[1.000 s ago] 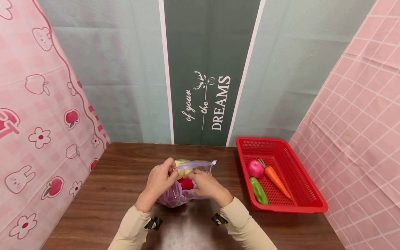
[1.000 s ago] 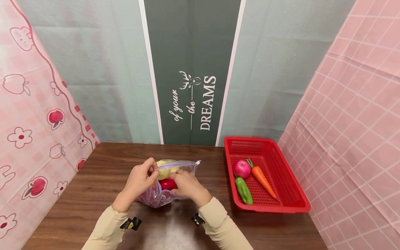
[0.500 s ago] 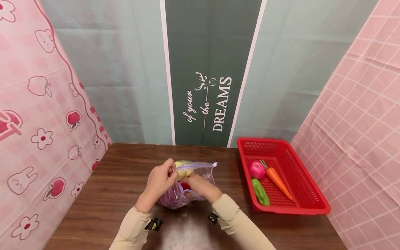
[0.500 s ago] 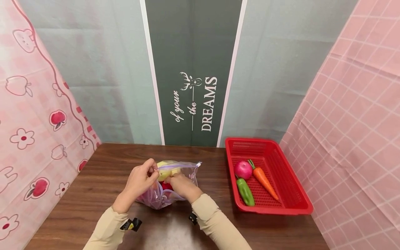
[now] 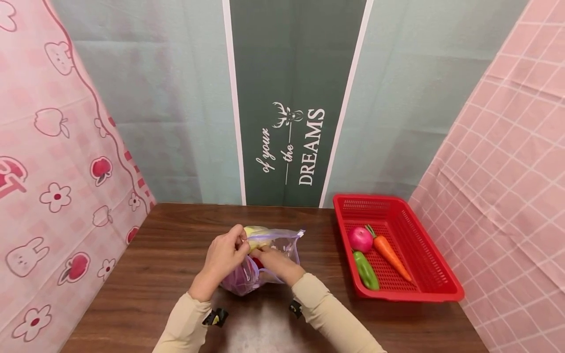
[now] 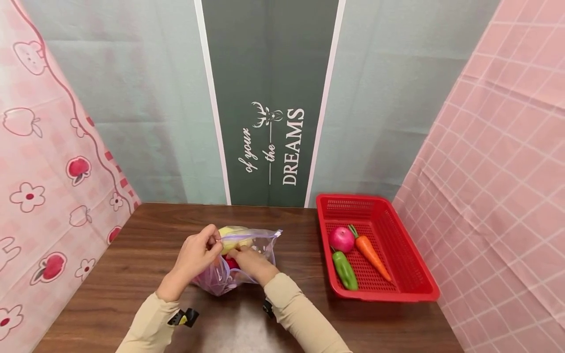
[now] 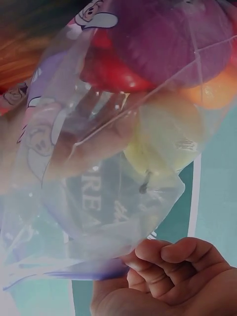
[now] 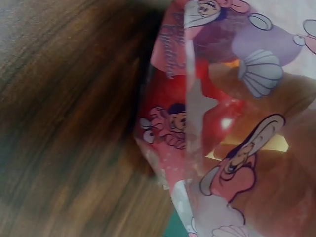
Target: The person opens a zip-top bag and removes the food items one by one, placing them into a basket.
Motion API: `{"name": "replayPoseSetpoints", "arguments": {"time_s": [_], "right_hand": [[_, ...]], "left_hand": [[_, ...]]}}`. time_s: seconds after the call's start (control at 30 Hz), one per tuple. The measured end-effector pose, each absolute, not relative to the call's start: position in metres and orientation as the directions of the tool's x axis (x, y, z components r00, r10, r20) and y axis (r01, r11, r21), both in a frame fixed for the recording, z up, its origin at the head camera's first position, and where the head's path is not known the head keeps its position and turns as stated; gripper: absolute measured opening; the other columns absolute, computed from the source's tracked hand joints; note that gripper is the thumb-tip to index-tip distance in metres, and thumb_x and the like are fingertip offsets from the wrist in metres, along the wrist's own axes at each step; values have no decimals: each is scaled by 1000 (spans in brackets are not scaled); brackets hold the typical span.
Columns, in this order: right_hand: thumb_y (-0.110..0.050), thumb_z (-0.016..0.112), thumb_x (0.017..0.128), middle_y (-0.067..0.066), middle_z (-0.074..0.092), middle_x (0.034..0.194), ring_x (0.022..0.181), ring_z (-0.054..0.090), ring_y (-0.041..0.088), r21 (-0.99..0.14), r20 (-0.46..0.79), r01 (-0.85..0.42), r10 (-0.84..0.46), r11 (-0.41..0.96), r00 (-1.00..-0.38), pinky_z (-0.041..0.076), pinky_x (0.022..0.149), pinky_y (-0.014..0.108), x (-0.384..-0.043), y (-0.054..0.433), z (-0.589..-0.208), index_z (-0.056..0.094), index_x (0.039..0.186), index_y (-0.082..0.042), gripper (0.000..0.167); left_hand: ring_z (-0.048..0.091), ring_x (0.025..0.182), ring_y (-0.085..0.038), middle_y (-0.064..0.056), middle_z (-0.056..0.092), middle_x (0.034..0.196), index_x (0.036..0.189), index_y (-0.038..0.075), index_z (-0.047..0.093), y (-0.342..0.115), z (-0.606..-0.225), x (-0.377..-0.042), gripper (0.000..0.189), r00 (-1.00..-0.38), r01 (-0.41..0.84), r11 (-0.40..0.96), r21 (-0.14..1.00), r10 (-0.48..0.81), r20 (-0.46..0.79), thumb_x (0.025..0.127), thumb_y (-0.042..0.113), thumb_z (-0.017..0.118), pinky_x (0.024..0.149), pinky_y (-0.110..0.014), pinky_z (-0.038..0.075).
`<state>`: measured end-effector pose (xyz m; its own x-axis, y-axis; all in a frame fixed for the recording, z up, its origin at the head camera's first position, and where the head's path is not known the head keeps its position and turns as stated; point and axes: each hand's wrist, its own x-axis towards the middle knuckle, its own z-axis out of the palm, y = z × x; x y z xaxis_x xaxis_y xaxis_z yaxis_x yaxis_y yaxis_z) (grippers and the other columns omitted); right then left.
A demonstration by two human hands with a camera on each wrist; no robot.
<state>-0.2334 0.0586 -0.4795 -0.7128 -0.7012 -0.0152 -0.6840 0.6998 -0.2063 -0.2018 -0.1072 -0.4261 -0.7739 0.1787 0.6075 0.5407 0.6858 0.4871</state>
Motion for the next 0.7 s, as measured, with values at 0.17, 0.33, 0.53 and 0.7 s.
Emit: {"name": "replayPoseSetpoints", "arguments": {"time_s": [0.17,0.33,0.53,0.7], "right_hand": [[-32,73,78,7,51,118,106,52,25,-178,14,-690,-699,702,-715,45,84,38,-233,59,-485,54,125,-24,51],[-33,72,79,10,50,114,106,50,24,-187,37,-700,-708,689,-706,44,85,37,-233,59,-493,52,127,-24,53],[-24,70,81,10,52,118,105,53,25,-228,59,-706,-714,670,-697,46,83,38,-235,58,-496,49,127,-23,51],[-34,66,84,10,51,115,103,51,25,-190,25,-699,-709,689,-705,46,80,39,-234,58,-494,50,126,-30,45]], "left_hand": [[36,45,-2,16,40,54,77,14,51,-109,-426,-201,16,-784,532,686,496,177,595,70,3,59,43,-24,31],[36,45,-3,16,40,54,77,14,50,-110,-426,-201,15,-793,523,689,503,176,583,71,4,59,43,-24,31],[36,46,-3,17,40,55,76,15,50,-110,-426,-201,15,-798,522,685,509,181,576,71,4,59,43,-24,31],[37,46,-4,16,40,55,76,14,51,-111,-425,-201,12,-798,523,682,510,183,574,72,5,58,43,-24,32]]}}
